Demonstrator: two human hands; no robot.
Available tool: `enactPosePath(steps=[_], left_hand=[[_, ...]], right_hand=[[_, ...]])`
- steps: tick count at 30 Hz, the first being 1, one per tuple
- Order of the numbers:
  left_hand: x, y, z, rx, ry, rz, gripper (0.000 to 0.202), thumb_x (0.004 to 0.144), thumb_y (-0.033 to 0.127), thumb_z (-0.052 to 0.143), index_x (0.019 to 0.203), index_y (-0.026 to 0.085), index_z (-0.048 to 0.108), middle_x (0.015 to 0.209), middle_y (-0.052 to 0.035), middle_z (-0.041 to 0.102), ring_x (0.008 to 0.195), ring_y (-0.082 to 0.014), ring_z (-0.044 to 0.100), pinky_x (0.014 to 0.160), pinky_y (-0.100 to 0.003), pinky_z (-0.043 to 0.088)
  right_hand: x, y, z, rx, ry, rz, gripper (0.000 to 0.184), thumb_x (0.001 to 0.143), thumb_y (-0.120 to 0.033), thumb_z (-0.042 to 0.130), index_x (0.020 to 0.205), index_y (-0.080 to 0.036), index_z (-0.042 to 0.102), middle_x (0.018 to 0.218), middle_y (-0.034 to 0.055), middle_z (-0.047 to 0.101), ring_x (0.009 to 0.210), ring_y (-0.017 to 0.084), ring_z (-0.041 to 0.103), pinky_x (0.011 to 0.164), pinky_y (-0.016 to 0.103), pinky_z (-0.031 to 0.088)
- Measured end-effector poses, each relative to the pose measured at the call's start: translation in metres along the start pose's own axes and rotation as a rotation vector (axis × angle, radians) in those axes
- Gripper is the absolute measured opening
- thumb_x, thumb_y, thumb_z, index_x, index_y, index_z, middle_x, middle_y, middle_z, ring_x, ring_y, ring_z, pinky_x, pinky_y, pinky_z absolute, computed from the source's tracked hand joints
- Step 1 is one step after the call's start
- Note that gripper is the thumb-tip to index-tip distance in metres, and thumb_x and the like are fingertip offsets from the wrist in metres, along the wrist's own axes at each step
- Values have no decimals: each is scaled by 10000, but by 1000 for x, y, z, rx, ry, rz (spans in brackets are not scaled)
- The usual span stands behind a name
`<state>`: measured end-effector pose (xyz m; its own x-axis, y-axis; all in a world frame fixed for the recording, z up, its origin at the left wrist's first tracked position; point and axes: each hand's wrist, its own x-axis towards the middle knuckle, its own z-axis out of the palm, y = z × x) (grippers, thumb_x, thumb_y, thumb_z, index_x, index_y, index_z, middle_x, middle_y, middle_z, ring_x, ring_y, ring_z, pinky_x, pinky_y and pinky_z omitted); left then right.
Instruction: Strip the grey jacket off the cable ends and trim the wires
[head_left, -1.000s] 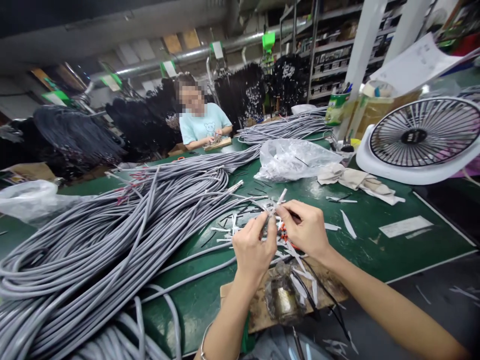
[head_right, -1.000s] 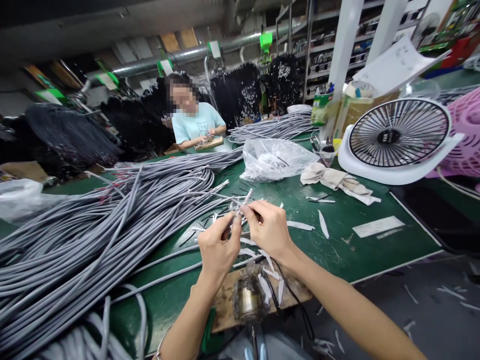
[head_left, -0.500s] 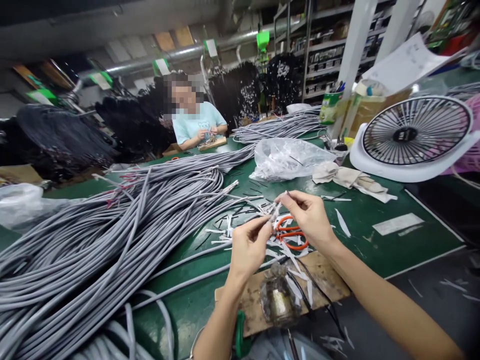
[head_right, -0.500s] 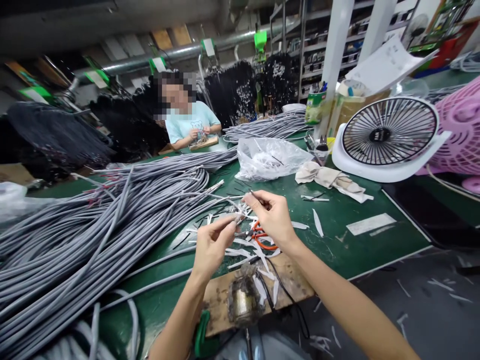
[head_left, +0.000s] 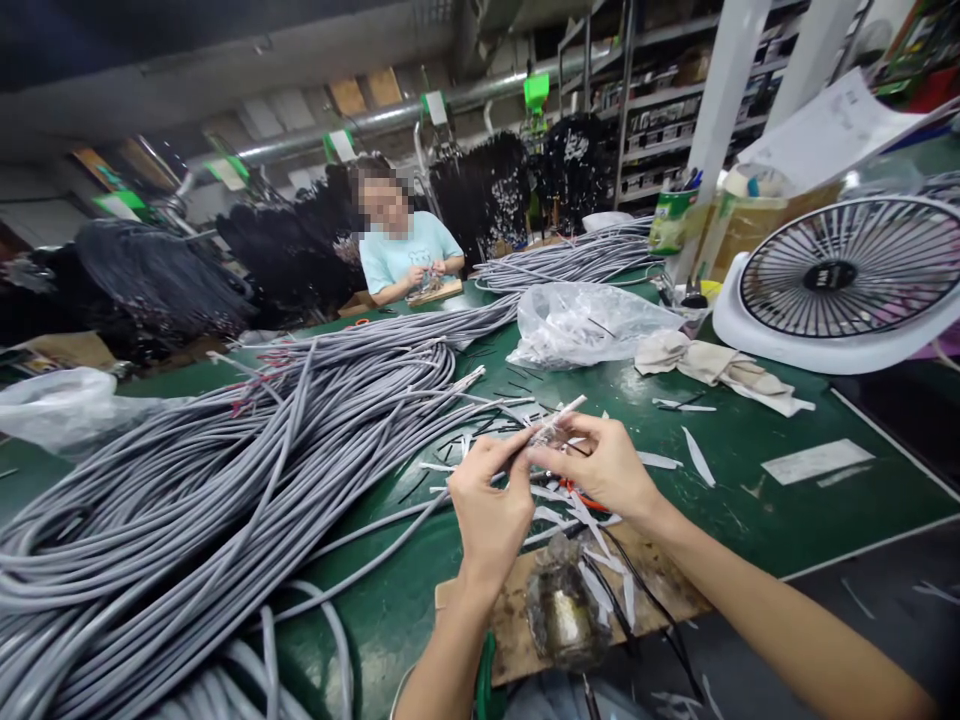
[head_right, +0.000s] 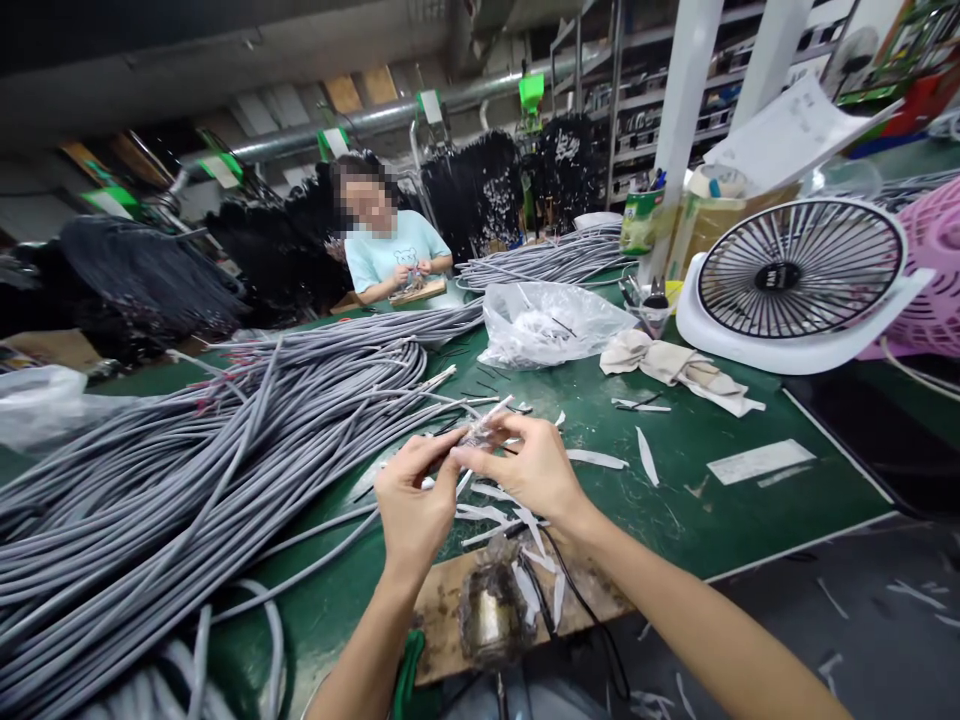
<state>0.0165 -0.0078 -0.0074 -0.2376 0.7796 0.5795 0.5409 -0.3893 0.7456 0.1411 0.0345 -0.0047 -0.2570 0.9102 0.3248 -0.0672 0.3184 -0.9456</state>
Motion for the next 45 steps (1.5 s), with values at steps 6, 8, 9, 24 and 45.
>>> enactPosePath(steps=[6, 8, 9, 24, 45], left_hand=[[-1, -1, 3, 32, -24, -92, 197, 781, 244, 553, 933, 177, 659, 825, -50, 655, 738, -147, 606, 679, -244, 468], [0, -1, 3, 85, -42, -109, 192, 797, 269, 528, 892, 172, 663, 804, -54, 657, 706, -147, 601, 649, -240, 459], [0, -1, 3, 102, -54, -124, 197, 805, 279, 512, 869, 166, 660, 785, -54, 656, 682, -144, 596, 626, -235, 452], [11, -2, -4, -599, -112, -533, 250, 722, 345, 599, 748, 97, 628, 546, 36, 440, 410, -12, 306, 378, -139, 214], [9, 0, -7, -761, -388, -625, 296, 705, 379, 615, 632, 120, 491, 492, 76, 252, 397, -5, 122, 366, -147, 57]], right_hand=[[-9, 5, 7, -366, 270, -268, 132, 757, -251, 587, 728, -141, 654, 592, 14, 633, 476, 100, 543, 443, 198, 422], [-12, 6, 8, -499, 329, -489, 69, 756, -174, 590, 755, -151, 655, 617, 13, 651, 510, 98, 572, 483, 193, 437], [-12, 7, 7, -540, 327, -612, 73, 749, -133, 592, 783, -156, 653, 648, 16, 667, 546, 99, 595, 513, 190, 448], [-13, 8, 3, -510, 84, -893, 267, 702, -214, 658, 957, -190, 582, 632, -17, 637, 511, 85, 559, 504, 196, 417], [-8, 2, 5, -455, 37, -461, 214, 845, -212, 463, 673, -153, 576, 601, 5, 575, 541, 93, 487, 536, 215, 361]])
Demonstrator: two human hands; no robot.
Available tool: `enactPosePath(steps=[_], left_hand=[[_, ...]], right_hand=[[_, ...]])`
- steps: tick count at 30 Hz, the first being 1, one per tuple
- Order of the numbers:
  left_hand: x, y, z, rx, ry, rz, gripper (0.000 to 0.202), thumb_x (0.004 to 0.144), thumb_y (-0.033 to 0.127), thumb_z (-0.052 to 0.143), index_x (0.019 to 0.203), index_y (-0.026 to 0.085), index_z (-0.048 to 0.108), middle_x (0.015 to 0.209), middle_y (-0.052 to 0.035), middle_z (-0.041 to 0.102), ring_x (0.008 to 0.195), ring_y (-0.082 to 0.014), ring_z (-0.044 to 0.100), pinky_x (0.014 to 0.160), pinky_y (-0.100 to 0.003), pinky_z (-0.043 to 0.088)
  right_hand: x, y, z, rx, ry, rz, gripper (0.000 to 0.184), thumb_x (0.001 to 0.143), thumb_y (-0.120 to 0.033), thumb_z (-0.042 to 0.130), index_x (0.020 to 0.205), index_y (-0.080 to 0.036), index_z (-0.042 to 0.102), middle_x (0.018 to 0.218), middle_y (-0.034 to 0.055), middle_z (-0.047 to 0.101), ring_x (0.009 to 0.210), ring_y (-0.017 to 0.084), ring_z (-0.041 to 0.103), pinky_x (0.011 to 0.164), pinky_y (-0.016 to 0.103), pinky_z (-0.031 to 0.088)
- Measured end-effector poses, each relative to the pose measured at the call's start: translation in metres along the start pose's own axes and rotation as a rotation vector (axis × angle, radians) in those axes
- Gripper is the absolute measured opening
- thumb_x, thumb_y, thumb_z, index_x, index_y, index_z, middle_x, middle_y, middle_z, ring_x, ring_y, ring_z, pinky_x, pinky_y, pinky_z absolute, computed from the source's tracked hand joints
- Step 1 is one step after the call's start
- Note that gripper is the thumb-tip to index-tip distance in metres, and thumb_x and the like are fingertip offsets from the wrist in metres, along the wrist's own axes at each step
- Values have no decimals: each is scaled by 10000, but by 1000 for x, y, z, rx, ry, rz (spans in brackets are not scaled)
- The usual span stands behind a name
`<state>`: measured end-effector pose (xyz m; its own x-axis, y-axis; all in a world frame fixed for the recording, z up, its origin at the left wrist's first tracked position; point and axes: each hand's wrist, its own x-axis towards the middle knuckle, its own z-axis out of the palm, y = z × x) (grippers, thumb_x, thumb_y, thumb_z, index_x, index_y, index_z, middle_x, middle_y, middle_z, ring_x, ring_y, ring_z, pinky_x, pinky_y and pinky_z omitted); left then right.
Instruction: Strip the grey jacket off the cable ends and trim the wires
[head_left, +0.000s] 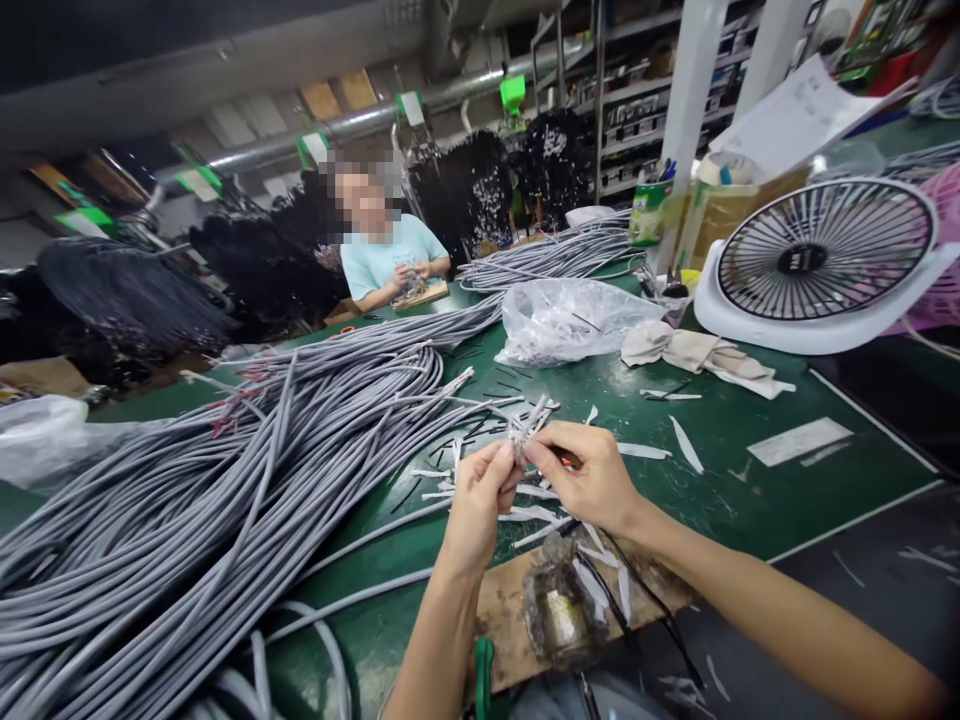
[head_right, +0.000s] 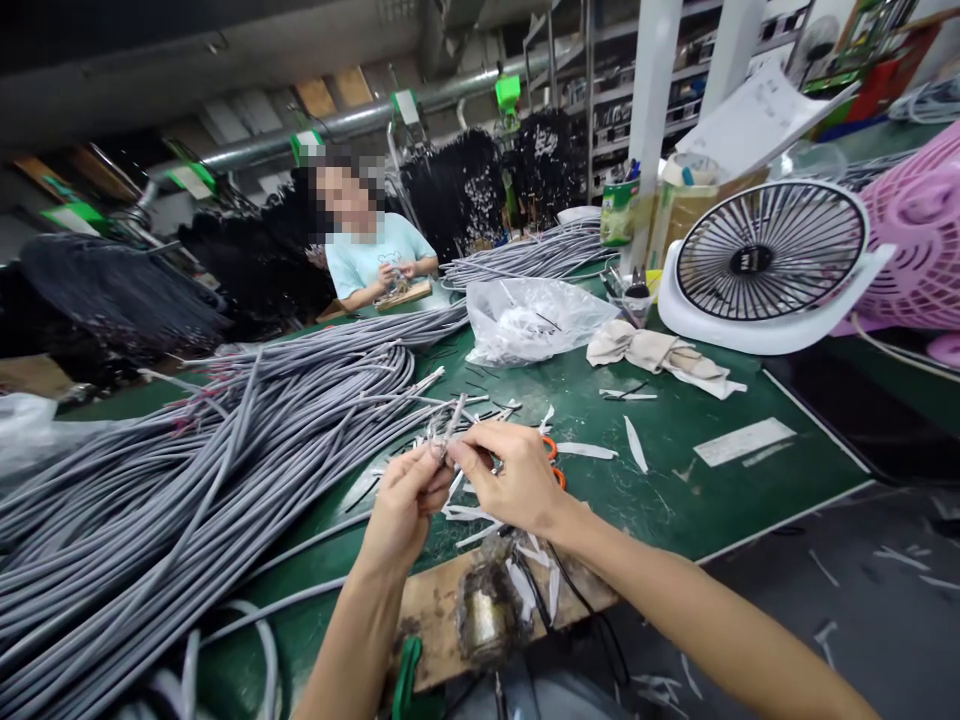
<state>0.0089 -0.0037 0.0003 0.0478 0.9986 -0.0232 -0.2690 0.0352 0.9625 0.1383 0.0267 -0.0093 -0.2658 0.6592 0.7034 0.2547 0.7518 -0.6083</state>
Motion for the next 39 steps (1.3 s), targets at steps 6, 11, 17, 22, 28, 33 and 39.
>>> enactPosePath(steps=[6, 11, 17, 22, 28, 33, 39], left_hand=[[-4, -3, 5, -18, 60, 34, 355, 699, 406, 619, 583, 143, 412, 491, 86, 242, 382, 0, 112, 353, -155, 67], [-6, 1, 1, 15, 58, 115, 282, 717, 379, 614, 645, 128, 510, 493, 77, 274, 394, -11, 152, 363, -163, 91], [-5, -1, 3, 21, 74, 170, 262, 708, 370, 629, 665, 126, 545, 471, 77, 305, 384, -10, 187, 361, -156, 116], [-7, 2, 10, -252, 54, 3, 304, 651, 366, 671, 641, 133, 477, 449, 93, 325, 343, 13, 148, 342, -134, 90], [-6, 0, 13, -322, 140, -31, 340, 608, 357, 698, 617, 140, 437, 456, 107, 289, 349, 18, 129, 335, -123, 93], [4, -8, 7, -91, 247, 173, 347, 652, 408, 659, 591, 133, 456, 452, 90, 311, 358, 3, 211, 338, -131, 140], [15, 4, -13, -296, 382, 157, 305, 637, 367, 673, 629, 138, 472, 458, 106, 278, 340, 10, 159, 333, -123, 91]], right_hand=[[-3, 8, 0, -127, 122, -344, 93, 775, -153, 544, 715, -157, 616, 607, 25, 634, 538, 113, 532, 548, 235, 409], [-2, 1, 1, -89, 113, -274, 124, 790, -158, 519, 699, -164, 603, 600, 17, 629, 526, 105, 538, 525, 221, 416], [-2, -3, 1, -24, 96, -192, 176, 806, -161, 491, 656, -156, 583, 537, 3, 562, 475, 91, 465, 464, 214, 354], [-5, 6, 4, -108, 64, -417, 93, 778, -145, 535, 717, -150, 605, 532, 10, 544, 484, 101, 436, 484, 238, 330], [-1, 7, 4, -156, 27, -450, 96, 779, -153, 539, 705, -156, 601, 537, 6, 554, 485, 99, 437, 493, 243, 326], [-1, -6, 8, -54, 0, -268, 200, 823, -165, 472, 654, -164, 580, 526, 2, 523, 480, 92, 428, 464, 228, 324], [-10, -14, 11, 1, -57, -590, 283, 840, -171, 396, 613, -204, 561, 465, -15, 470, 464, 111, 403, 473, 252, 307]])
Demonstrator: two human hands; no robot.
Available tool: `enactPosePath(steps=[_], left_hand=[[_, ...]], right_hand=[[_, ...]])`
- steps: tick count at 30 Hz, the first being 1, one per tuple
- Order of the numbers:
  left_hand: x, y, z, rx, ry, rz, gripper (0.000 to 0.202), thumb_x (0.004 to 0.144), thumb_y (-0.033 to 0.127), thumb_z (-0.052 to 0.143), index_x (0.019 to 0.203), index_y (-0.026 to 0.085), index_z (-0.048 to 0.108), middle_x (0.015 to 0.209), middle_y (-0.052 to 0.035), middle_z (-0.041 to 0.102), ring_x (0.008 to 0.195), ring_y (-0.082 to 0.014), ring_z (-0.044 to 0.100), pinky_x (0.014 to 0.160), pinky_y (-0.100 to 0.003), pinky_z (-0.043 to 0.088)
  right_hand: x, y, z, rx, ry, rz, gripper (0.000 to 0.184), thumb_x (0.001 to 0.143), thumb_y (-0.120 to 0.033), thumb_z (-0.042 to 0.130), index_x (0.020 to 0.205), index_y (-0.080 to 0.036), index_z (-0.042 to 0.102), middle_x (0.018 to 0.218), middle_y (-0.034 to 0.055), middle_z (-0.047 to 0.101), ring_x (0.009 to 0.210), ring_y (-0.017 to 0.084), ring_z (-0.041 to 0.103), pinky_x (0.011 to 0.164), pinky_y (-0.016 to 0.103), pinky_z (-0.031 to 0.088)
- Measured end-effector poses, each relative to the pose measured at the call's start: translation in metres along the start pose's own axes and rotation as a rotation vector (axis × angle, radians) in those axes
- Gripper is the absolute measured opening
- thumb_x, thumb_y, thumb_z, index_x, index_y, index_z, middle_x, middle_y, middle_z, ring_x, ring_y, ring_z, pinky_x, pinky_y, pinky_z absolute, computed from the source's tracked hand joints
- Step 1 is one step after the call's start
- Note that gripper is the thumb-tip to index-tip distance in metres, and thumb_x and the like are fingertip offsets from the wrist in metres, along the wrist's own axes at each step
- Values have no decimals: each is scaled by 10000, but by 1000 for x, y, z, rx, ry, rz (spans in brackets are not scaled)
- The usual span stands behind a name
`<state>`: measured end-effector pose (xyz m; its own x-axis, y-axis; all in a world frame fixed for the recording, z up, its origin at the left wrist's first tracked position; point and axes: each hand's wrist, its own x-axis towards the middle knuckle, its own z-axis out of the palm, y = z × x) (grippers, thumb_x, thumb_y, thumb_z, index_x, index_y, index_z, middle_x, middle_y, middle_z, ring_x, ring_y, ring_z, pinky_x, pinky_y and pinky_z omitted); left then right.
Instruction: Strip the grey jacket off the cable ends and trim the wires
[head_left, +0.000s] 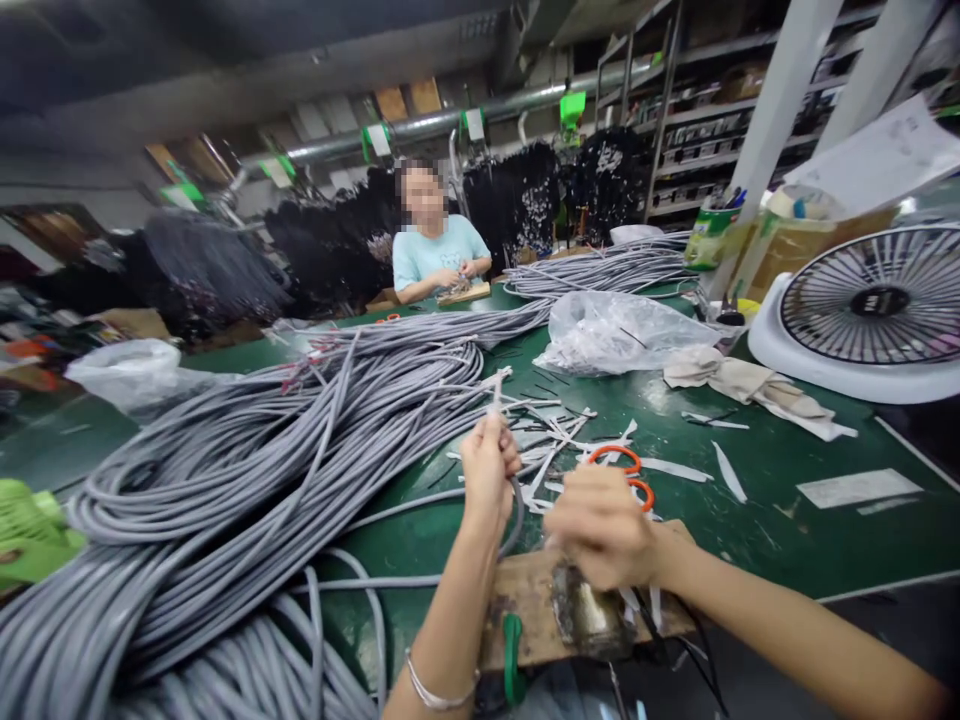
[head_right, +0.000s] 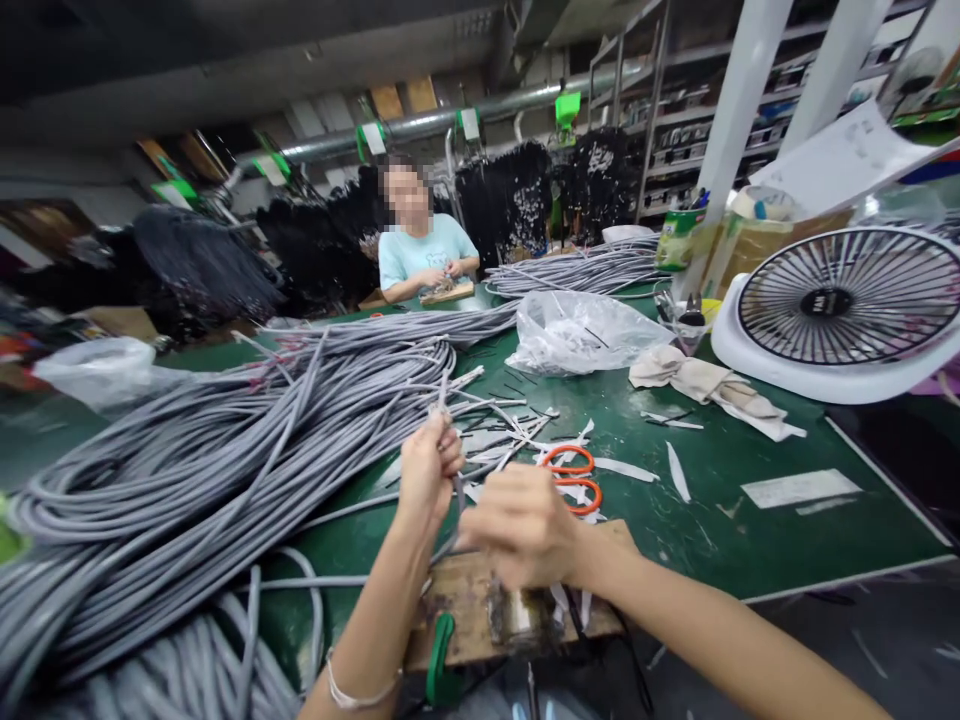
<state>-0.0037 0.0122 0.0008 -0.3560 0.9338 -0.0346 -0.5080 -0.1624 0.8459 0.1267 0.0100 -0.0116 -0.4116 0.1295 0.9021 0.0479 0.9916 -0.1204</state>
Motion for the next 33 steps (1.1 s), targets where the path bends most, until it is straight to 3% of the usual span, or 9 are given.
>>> enactPosePath(steps=[3, 6, 8, 10, 17, 21, 27, 30, 33], left_hand=[[-1, -1, 1, 7, -129, -59, 293, 652, 352, 668, 757, 91, 588, 530, 56, 411, 379, 7, 268, 357, -121, 179], [-4, -7, 4, 37, -170, -103, 308, 603, 286, 711, 787, 49, 642, 588, 11, 478, 452, -14, 364, 405, -136, 270], [-5, -9, 4, 80, -155, -84, 285, 597, 267, 717, 767, 47, 656, 594, 1, 497, 472, -23, 386, 419, -144, 288], [-5, -11, 3, 155, -150, -40, 253, 615, 268, 706, 752, 61, 662, 595, -4, 521, 471, -30, 399, 422, -153, 293], [-8, -13, 0, 337, -151, 84, 259, 637, 271, 692, 829, 98, 687, 554, -6, 570, 476, -71, 456, 451, -190, 348], [-10, -12, 1, 418, -169, 140, 223, 635, 257, 690, 799, 106, 705, 541, -3, 575, 471, -78, 467, 456, -196, 368], [-11, -11, 1, 512, -127, 212, 196, 634, 230, 684, 796, 123, 713, 666, -28, 627, 514, -87, 501, 481, -200, 397], [-12, -12, 1, 504, -108, 230, 205, 648, 233, 675, 813, 114, 704, 626, -16, 602, 498, -76, 479, 471, -193, 383], [-12, -13, 3, 455, -86, 156, 236, 665, 263, 660, 840, 108, 686, 534, 13, 554, 430, -58, 425, 412, -176, 331]], right_hand=[[5, 19, -10, -141, 129, 427, 198, 833, -186, 449, 669, -179, 562, 588, 8, 556, 527, 106, 472, 520, 231, 355], [6, 42, -19, -260, -12, 635, 223, 845, -247, 453, 685, -173, 591, 631, 14, 594, 567, 117, 519, 553, 228, 367], [4, 50, -21, -294, -135, 663, 234, 845, -264, 455, 697, -175, 614, 662, 23, 620, 611, 131, 552, 578, 232, 373], [1, 51, -20, -283, -166, 658, 232, 846, -263, 455, 725, -174, 631, 690, 34, 634, 650, 138, 570, 607, 233, 384], [0, 41, -16, -139, -102, 596, 213, 833, -234, 475, 734, -163, 649, 715, 45, 654, 660, 137, 577, 637, 239, 416], [4, 35, -19, -14, -48, 579, 224, 832, -228, 475, 696, -154, 636, 669, 31, 643, 592, 114, 547, 579, 224, 408], [10, 20, -29, 215, -16, 400, 196, 800, -203, 505, 646, -146, 614, 559, 8, 568, 522, 95, 482, 514, 213, 377], [10, 23, -29, 149, 108, 588, 239, 809, -256, 498, 618, -146, 589, 524, -11, 516, 464, 80, 417, 448, 205, 323], [7, 30, -25, 44, 183, 812, 278, 822, -328, 482, 645, -144, 591, 528, -16, 495, 468, 80, 401, 438, 204, 305]])
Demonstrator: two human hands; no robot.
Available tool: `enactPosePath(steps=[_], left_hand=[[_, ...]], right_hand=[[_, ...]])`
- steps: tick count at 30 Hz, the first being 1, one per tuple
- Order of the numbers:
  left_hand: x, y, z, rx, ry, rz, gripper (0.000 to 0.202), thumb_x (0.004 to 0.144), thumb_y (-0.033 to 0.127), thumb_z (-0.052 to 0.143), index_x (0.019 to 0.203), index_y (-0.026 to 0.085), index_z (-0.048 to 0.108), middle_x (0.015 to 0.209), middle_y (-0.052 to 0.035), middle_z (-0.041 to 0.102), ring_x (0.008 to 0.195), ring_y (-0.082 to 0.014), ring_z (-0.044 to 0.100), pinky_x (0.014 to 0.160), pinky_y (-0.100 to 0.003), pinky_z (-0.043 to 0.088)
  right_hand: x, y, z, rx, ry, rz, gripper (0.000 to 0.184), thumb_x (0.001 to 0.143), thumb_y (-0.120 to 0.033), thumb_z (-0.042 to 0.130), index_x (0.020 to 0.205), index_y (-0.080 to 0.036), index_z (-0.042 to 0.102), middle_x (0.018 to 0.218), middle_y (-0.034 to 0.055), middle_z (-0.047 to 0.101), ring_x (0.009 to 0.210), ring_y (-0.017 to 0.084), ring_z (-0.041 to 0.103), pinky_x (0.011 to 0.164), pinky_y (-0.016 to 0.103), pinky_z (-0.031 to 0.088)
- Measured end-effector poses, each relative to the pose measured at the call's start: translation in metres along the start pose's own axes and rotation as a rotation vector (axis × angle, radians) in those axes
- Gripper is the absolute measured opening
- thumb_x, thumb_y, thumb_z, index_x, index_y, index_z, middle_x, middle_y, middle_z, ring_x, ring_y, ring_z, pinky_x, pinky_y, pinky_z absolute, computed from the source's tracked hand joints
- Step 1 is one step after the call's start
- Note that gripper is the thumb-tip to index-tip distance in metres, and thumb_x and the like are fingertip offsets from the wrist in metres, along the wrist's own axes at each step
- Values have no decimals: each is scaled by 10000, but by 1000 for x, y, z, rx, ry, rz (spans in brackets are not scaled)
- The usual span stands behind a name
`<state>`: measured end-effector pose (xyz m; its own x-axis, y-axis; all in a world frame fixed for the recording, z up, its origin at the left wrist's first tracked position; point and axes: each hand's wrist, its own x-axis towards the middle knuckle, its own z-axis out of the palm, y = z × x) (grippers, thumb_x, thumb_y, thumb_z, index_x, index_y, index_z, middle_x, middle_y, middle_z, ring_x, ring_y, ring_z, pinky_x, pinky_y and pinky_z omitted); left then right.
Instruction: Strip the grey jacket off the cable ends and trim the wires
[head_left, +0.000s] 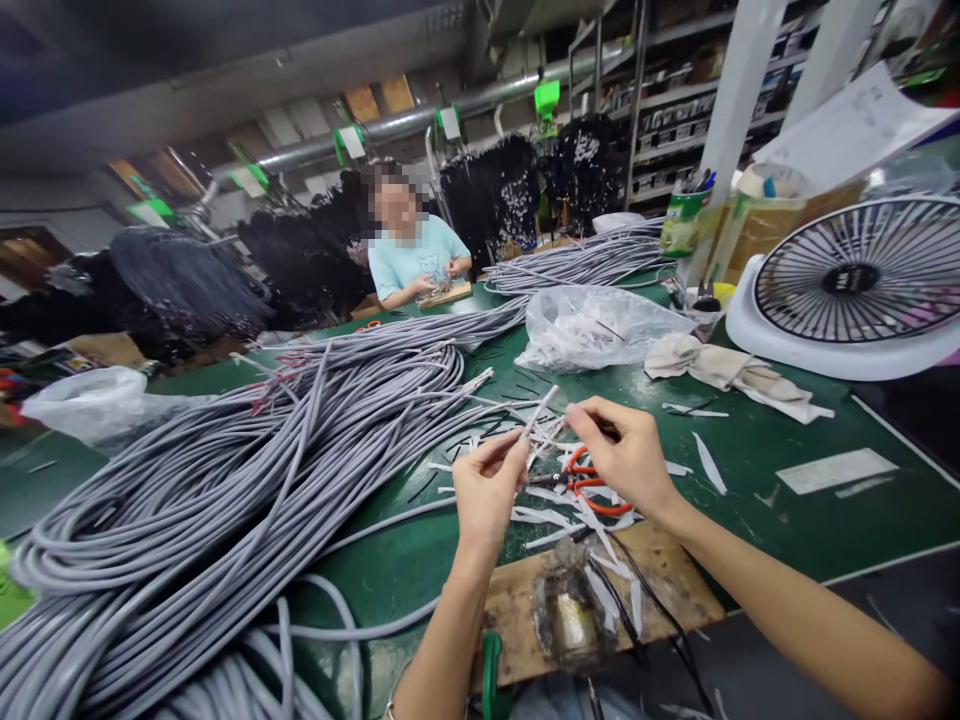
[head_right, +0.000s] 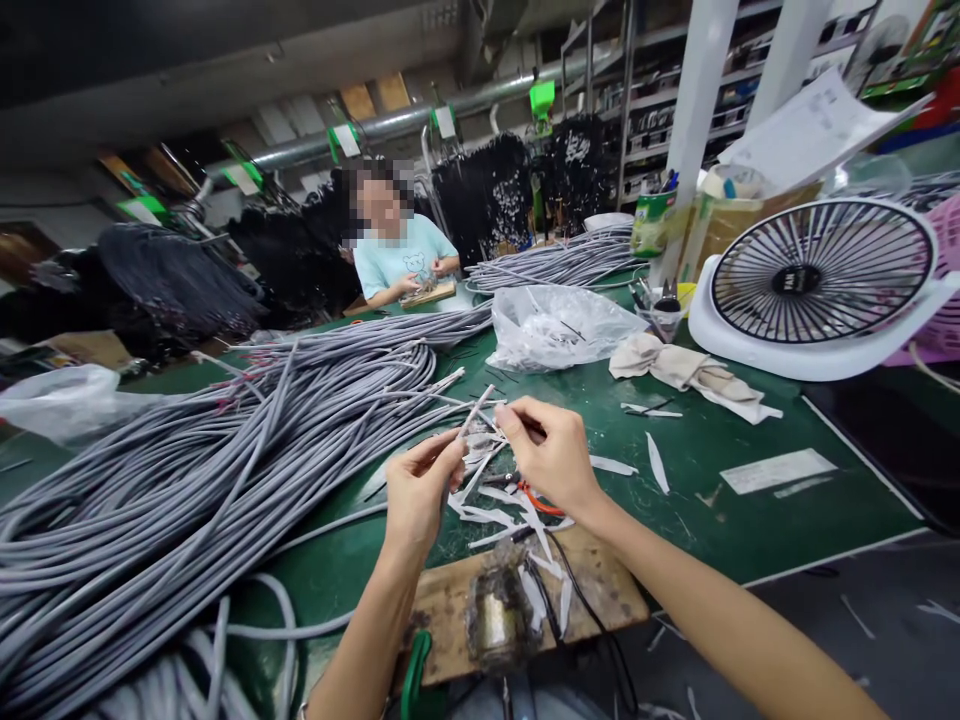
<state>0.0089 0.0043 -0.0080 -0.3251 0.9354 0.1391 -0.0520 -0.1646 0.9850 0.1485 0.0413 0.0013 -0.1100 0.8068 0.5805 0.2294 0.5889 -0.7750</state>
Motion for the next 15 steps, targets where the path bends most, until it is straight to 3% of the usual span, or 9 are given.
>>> enactPosePath(steps=[4, 8, 11, 15], left_hand=[[1, 1, 1, 86, -77, -120, 218, 670, 300, 639, 705, 89, 678, 491, 2, 549, 406, -69, 441, 403, -182, 344], [3, 4, -4, 164, -222, -144, 231, 698, 305, 602, 669, 87, 672, 476, -4, 547, 444, -86, 469, 463, -193, 378], [5, 4, -10, 200, -295, -199, 252, 709, 327, 589, 668, 87, 654, 531, -23, 575, 483, -98, 497, 481, -197, 379], [8, 1, -13, 247, -244, -140, 280, 730, 356, 561, 624, 101, 608, 511, -3, 537, 455, -83, 465, 455, -186, 355]], right_hand=[[0, 9, 6, -52, -153, 113, 294, 758, -408, 552, 692, -138, 647, 522, -15, 527, 450, 77, 397, 422, 202, 287], [-3, 11, 9, -58, -365, 109, 252, 729, -374, 576, 694, -146, 679, 524, -11, 568, 458, 81, 427, 436, 194, 307], [-3, 10, 9, -35, -379, 139, 160, 715, -248, 563, 725, -141, 682, 548, -6, 587, 481, 85, 455, 460, 190, 337], [-3, 6, 9, -11, -359, 47, 129, 649, -119, 543, 683, -138, 666, 607, -1, 586, 537, 86, 471, 488, 180, 351]])
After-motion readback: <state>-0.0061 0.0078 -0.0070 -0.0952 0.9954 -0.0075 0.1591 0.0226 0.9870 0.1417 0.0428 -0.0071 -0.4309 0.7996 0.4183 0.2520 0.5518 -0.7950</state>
